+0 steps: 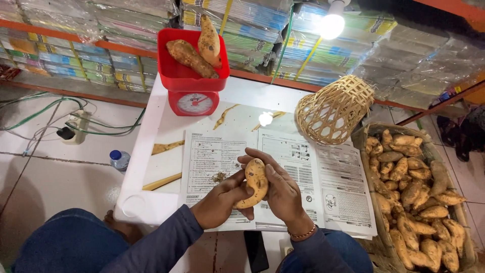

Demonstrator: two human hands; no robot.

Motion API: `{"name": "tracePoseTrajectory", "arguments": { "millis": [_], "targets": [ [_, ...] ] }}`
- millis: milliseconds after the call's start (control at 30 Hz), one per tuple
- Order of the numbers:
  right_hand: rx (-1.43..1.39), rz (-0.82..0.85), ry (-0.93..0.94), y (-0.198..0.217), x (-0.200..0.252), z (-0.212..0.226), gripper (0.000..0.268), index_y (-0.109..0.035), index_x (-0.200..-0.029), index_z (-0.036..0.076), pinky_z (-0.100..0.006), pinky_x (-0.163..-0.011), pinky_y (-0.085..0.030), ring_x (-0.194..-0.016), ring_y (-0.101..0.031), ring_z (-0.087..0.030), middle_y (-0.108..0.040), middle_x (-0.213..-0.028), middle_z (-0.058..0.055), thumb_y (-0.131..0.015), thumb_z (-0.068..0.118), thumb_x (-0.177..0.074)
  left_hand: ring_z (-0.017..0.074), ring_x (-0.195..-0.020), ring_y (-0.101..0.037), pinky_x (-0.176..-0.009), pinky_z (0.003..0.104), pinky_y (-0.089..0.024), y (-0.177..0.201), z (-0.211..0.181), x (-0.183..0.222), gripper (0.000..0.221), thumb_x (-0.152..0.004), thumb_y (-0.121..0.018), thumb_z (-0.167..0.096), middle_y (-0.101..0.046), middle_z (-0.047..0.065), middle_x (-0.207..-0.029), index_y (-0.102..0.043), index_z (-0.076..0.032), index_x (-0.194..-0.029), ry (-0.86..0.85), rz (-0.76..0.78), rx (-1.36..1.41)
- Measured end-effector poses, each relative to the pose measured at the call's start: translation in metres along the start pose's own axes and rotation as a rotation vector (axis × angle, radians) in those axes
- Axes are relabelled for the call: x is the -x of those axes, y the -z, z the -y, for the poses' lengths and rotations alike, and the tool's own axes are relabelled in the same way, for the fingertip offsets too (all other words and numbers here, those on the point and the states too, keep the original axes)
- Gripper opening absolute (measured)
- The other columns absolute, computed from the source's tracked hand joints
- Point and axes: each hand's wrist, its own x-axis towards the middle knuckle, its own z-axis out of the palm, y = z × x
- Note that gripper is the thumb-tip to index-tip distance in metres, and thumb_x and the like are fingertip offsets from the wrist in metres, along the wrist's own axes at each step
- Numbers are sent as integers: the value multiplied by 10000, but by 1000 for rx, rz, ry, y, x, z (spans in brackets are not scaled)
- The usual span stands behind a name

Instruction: Manually cleaning dirt and loose skin off a sweet potato using fingers before weighing it.

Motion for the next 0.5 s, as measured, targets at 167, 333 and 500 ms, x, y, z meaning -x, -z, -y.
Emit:
{"name": "tracePoseTrajectory", "arguments": {
  "millis": [167, 333, 500],
  "targets": [
    [-90, 38, 29, -1, 0, -7, 552, -478, -1495, -2, -355, -829, -574, -1142, -629, -251, -607, -1389, -198, -453, 311, -1041, 256, -845, -660, -701, 388, -626, 8, 13, -6, 523, -1010, -444, -299, -665, 181, -949, -504, -52, -1467, 15, -34, 69],
    [-90, -1, 67, 0, -3, -11, 547, -476, -1476, -34, -383, -985, -525, -1348, -551, -319, -611, -1394, -234, -442, 268, -1021, 193, -572, -577, -532, 320, -554, -1, 4, -7, 499, -1012, -447, -380, -594, 106, -847, -553, -79, -1395, -12, -95, 24],
    [-160, -64, 81, 4, -10, -23, 534, -525, -1433, -39, -406, -988, -529, -1267, -607, -319, -648, -1338, -225, -487, 289, -1013, 184, -582, -586, -493, 298, -553, -5, -2, -12, 603, -978, -393, -519, -590, 99, -802, -619, -72, -1313, -7, -178, -78]
  ]
}}
